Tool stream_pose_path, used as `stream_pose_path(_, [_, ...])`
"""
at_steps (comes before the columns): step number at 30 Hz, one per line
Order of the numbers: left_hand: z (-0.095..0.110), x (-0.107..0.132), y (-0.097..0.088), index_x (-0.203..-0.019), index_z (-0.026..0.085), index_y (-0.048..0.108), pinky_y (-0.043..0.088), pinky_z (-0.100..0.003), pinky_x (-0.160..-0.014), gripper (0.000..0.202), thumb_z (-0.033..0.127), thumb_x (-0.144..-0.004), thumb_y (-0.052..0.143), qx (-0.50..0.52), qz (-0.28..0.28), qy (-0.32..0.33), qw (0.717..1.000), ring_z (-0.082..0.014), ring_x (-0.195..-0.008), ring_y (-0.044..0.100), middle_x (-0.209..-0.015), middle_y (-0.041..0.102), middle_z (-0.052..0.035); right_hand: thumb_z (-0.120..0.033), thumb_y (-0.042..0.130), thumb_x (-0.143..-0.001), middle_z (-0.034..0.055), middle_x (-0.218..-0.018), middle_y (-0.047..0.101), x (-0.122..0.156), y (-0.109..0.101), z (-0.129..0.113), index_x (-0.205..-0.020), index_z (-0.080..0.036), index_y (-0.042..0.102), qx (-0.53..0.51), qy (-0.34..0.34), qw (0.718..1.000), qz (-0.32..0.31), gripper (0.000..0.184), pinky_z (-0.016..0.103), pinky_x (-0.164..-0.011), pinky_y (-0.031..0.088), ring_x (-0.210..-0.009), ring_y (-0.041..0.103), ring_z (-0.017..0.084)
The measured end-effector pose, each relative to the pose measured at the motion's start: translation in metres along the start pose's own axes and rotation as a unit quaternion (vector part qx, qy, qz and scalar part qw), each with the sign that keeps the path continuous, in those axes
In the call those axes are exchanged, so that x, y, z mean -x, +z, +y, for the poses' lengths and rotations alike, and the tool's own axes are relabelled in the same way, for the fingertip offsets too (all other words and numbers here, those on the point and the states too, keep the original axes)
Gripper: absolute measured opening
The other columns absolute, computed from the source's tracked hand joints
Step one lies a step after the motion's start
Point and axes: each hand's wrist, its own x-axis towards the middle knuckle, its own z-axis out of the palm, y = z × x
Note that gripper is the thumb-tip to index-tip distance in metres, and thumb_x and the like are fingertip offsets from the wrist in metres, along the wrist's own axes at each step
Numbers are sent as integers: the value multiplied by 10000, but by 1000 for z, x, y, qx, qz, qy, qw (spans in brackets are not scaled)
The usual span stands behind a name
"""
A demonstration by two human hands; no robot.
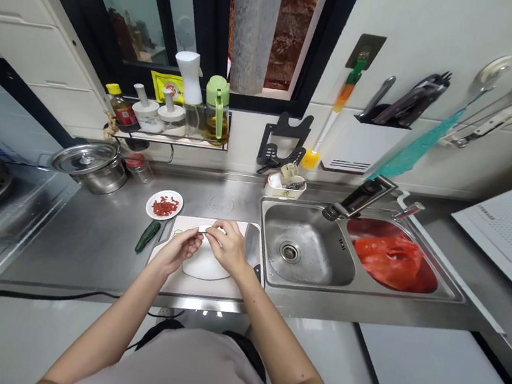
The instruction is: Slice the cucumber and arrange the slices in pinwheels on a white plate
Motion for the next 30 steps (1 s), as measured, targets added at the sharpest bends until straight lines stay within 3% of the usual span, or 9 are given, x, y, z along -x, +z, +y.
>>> stream_pose_path(7, [6, 0, 4, -697, 137, 609, 204, -201, -429, 325, 453, -651, 673, 41, -2, -5, 999, -48, -463, 402, -588, 528, 13, -298, 517, -907, 51, -985, 608, 2, -2, 4, -1002, -270, 692, 11, -24, 1000, -13, 201, 337, -859, 431, -968, 527, 183])
stream_pose_path(13, [10, 2, 2, -647, 148, 551, 186, -200, -462, 319, 436, -629, 687, -5, 5, 19, 1000, -45, -491, 360, -599, 499, 31, -320, 547, -893, 58, -953, 617, 2, 0, 4, -946, -236, 679, 15, -37, 999, -17, 166, 342, -825, 440, -929, 530, 190])
stream_pose_path(24, [18, 3, 0, -647, 148, 617, 332, -217, -589, 275, 404, -614, 712, -72, 19, 113, 991, -86, -589, 428, -612, 539, 23, -297, 527, -892, 46, -914, 611, -4, -4, -2, -824, -214, 629, -87, 12, 994, -62, 148, 333, -813, 425, -908, 524, 177])
stream_pose_path(30, [15, 2, 5, -675, 138, 636, 369, -227, -645, 266, 379, -614, 731, -54, 2, 133, 990, -96, -623, 470, -627, 569, 18, -295, 555, -864, 21, -811, 601, -7, -2, 3, -722, -202, 586, -168, 47, 982, -74, 173, 263, -692, 414, -829, 534, 150])
